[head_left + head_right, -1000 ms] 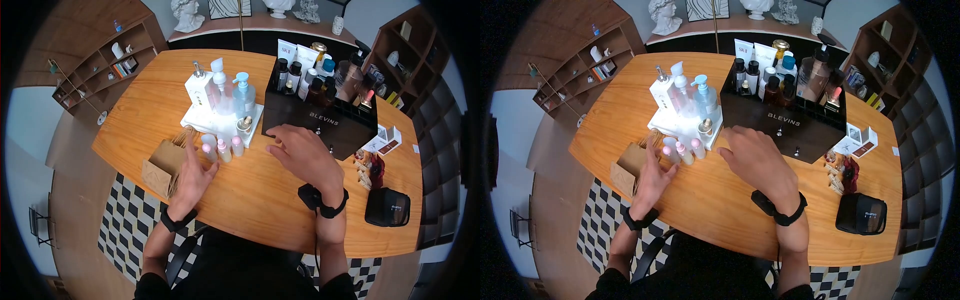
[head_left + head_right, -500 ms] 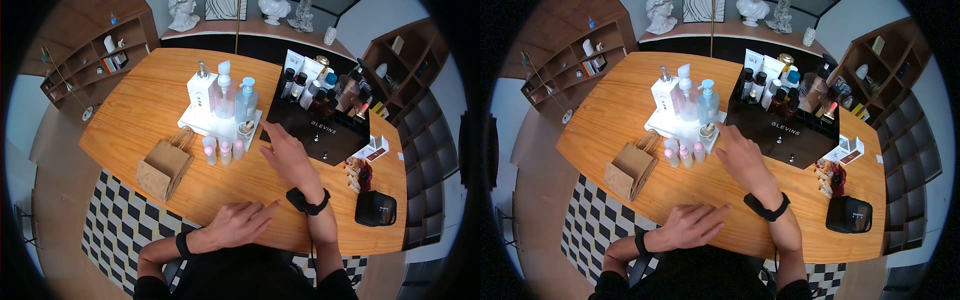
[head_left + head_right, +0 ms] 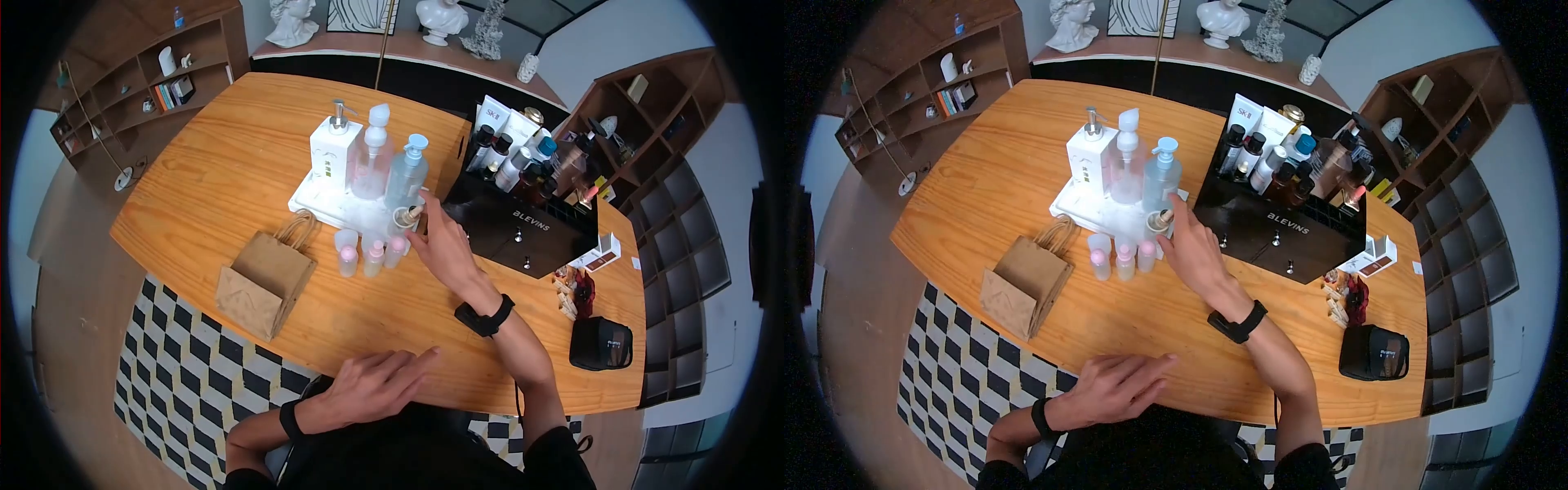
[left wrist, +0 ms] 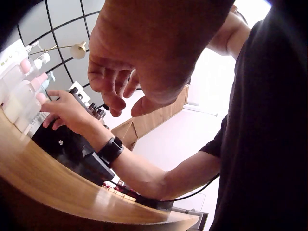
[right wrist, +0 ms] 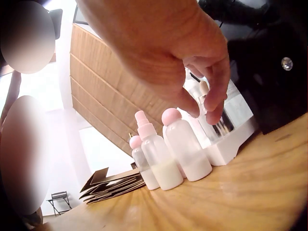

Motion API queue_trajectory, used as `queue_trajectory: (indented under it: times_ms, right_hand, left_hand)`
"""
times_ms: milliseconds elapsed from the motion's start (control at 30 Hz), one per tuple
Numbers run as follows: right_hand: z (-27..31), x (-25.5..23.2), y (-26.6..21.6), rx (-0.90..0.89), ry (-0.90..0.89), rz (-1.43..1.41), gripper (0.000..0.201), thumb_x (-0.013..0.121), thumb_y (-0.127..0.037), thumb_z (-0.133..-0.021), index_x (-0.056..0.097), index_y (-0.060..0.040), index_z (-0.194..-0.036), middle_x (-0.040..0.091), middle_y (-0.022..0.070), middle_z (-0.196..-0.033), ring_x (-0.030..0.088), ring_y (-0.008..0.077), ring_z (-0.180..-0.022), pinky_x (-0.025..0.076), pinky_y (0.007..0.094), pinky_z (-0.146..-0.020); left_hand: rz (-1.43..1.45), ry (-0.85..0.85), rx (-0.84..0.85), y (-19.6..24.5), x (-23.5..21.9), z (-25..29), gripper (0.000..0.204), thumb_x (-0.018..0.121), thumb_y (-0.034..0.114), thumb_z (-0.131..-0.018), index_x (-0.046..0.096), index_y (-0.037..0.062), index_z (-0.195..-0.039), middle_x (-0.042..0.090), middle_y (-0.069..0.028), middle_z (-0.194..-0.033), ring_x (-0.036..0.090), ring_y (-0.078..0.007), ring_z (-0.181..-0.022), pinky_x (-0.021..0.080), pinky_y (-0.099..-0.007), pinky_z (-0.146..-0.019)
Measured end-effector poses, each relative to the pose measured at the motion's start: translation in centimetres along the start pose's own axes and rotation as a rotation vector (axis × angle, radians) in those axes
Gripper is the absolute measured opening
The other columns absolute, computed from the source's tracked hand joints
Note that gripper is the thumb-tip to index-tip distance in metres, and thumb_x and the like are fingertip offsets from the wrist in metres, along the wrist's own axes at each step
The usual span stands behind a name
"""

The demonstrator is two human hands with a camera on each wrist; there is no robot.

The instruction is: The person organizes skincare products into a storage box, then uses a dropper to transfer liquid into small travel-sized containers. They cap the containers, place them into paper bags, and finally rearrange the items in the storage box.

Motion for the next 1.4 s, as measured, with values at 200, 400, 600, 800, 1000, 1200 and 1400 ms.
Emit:
queue_trajectory:
  times_ms: [200,400,600,800,1000,1200,1400]
  right_hand:
    - [-0.9,1.0,1.2,-0.005,0.026,0.063,0.075,0.08,-0.013,-0.091,0.039,-0.0008,-0.153,0.07,0.0339,-0.115,0.073,0.0509,-0.091,0.058,0.0566,-0.079]
    - [-1.4,1.8,2.0,0.02,-0.021,0.001,0.075,0.082,-0.016,-0.091,0.04,-0.0021,-0.152,0.073,0.0314,-0.11,0.072,0.0512,-0.094,0.058,0.055,-0.08]
    - [-1.4,0.8,1.0,0.022,0.046,-0.042,0.07,0.083,-0.016,-0.09,0.046,-0.0017,-0.148,0.073,0.0306,-0.11,0.073,0.0506,-0.095,0.058,0.0545,-0.081]
    - [0.4,-2.9,-1.3,0.018,0.109,-0.048,0.064,0.084,-0.015,-0.088,0.053,-0.0009,-0.143,0.073,0.0295,-0.11,0.073,0.0475,-0.093,0.059,0.0526,-0.078]
    - [5.7,-3.8,-1.4,0.008,0.017,-0.013,0.064,0.084,-0.015,-0.087,0.056,-0.0019,-0.143,0.073,0.0259,-0.114,0.074,0.0419,-0.079,0.058,0.0477,-0.067]
    - [8.6,-1.1,-0.8,-0.144,-0.036,0.047,0.065,0.089,-0.014,-0.084,0.06,-0.0072,-0.142,0.075,0.0154,-0.112,0.073,0.0254,-0.069,0.06,0.0381,-0.063]
    - [8.7,-0.5,-0.8,-0.159,-0.081,-0.027,0.062,0.088,-0.013,-0.085,0.06,-0.008,-0.141,0.075,0.014,-0.111,0.074,0.0256,-0.071,0.06,0.0375,-0.064]
  left_hand:
    - [-0.013,0.047,-0.032,-0.7,-0.4,1.0,0.056,0.075,0.013,-0.094,0.062,0.0049,-0.148,0.063,-0.0067,-0.082,0.067,-0.0233,-0.064,0.056,-0.0374,-0.058]
    - [-0.025,0.011,-0.083,-0.9,-0.4,1.4,0.054,0.08,0.012,-0.09,0.064,0.0006,-0.14,0.073,-0.0128,-0.089,0.073,-0.0292,-0.07,0.06,-0.0392,-0.062]
    - [-0.042,0.03,-0.09,-1.0,-0.8,1.7,0.055,0.08,0.011,-0.089,0.063,-0.0009,-0.141,0.072,-0.0132,-0.085,0.072,-0.0292,-0.067,0.059,-0.0384,-0.06]
    - [-0.042,0.016,-0.11,-0.9,-0.5,1.7,0.054,0.076,0.011,-0.092,0.063,0.0017,-0.143,0.065,-0.0081,-0.082,0.066,-0.0252,-0.063,0.055,-0.0385,-0.055]
    - [-0.068,-0.036,-0.114,-1.2,-0.2,2.0,0.056,0.08,0.012,-0.09,0.063,-0.0002,-0.142,0.071,-0.0126,-0.087,0.071,-0.0273,-0.066,0.058,-0.0389,-0.059]
    - [-0.064,-0.077,-0.13,-1.5,0.6,2.2,0.058,0.08,0.013,-0.09,0.062,0.0011,-0.143,0.071,-0.0115,-0.088,0.07,-0.0273,-0.066,0.058,-0.0386,-0.06]
    - [-0.09,-0.079,-0.142,-2.0,1.0,2.3,0.058,0.081,0.014,-0.09,0.062,0.0022,-0.144,0.073,-0.0129,-0.093,0.071,-0.0275,-0.067,0.058,-0.0387,-0.061]
Point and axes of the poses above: each hand's wrist, its own z-axis away from the middle knuckle, its own x-axis out of the palm, y = z × x, the point moved 5 cm from there along -z, towards the middle knuckle
